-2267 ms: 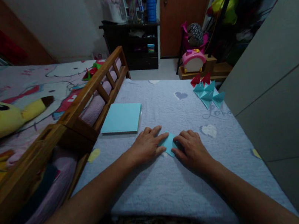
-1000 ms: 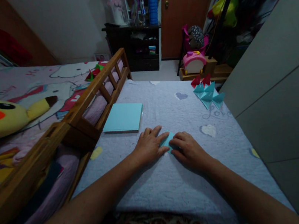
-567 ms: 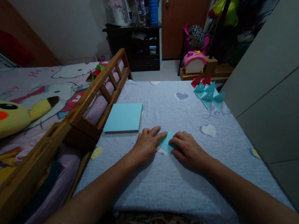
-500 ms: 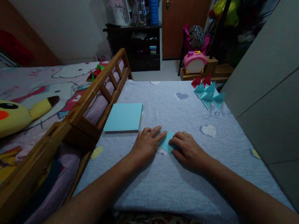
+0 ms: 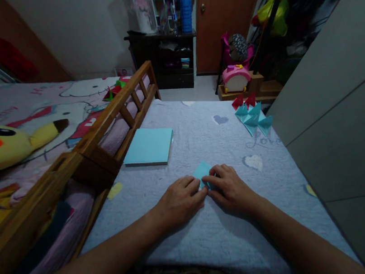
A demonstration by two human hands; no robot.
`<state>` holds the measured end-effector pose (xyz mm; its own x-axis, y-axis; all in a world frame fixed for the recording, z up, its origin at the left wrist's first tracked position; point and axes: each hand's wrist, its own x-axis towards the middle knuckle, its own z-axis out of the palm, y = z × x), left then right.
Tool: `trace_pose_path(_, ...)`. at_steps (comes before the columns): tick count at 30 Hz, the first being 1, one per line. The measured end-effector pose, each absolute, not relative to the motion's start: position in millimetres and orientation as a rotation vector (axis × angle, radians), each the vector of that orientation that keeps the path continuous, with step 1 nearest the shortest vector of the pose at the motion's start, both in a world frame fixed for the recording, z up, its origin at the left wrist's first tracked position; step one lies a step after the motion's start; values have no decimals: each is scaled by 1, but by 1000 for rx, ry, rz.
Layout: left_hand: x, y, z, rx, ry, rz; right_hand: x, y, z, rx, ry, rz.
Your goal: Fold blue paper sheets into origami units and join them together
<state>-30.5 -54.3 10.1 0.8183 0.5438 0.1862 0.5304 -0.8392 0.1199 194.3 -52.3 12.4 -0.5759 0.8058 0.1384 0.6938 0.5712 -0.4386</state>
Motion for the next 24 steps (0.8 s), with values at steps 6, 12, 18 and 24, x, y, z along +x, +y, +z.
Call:
trace_pose_path(6,-36,-56,13,2905,846,254,197,-54,22,-1238,-2588,408)
trace_pose_path(12,-33,-53,19,2944,836,154,195,-44,17,-1370,-2588,309)
trace_pose_path(18,-38,-49,17,2948,768,208,196,-38,9,-1523,-2527,230)
trace_pose_path(24,-41,-48,14,2945,752,272,197,-43,3,-1640,-2512,186)
